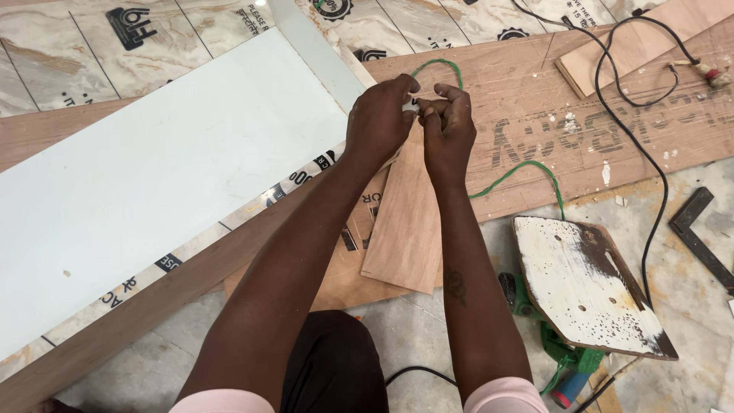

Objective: The person applies adhesive to a long white strip using a small brush and a yellow container. They then position the strip along the edge of a wooden drawer front and press it down firmly to secure it.

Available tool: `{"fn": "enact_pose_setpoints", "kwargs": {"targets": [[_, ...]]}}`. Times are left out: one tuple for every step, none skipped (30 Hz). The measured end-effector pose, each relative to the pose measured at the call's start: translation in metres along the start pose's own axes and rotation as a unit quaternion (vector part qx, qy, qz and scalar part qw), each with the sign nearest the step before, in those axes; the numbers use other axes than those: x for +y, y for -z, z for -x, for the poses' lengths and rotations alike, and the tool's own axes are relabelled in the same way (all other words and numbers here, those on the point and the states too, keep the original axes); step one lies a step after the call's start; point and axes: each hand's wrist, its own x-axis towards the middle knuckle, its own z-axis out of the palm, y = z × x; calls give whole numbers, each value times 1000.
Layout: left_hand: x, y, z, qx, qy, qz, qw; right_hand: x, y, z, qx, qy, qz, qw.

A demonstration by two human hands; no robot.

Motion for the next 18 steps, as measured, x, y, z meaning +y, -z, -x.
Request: {"fn": "enact_pose_setpoints", "kwargs": {"targets": [[0,0,0,-1,6,3,1000,-1,0,0,0,4,2,1000],[0,0,0,-3,11,5,1000,-2,0,0,0,7,8,1000],[0,0,0,-4,17,8,1000,-4,1,0,0,10,15,1000],[0,0,0,-2,12,11,1000,-5,1,0,-1,13,21,1000],[0,0,0,0,6,14,1000,-6,1,0,0,9,22,1000],[0,0,1,3,1,16,1000,-6,1,0,1,5,22,1000],[0,0,0,0,6,11,1000,-7,1,0,1,1,22,1000],[1,0,0,-3,11,6,1000,-7,1,-1,0,3,21,1000],[1,0,0,-6,15,1,1000,-7,1,-1,-1,5,19,1000],[1,0,0,-3,11,3,1000,-7,1,0,-1,6,18,1000],[1,0,0,-1,7,5,1000,-7,2,0,-3,12,14,1000],[0,0,1,2,3,8,1000,-7,2,0,-5,18,11,1000],[0,0,1,1,3,10,1000,-6,2,0,-7,23,8,1000],[0,-1,1,1,3,11,1000,-6,2,1,-6,24,10,1000],[-1,-1,1,1,3,13,1000,-6,2,1,-5,26,11,1000],[-1,-1,1,0,1,13,1000,-6,1,1,-5,27,12,1000],[-1,-1,1,-1,0,14,1000,-7,2,1,-6,36,20,999],[-1,-1,0,-2,-1,14,1000,-7,2,0,-7,45,28,999]]}}
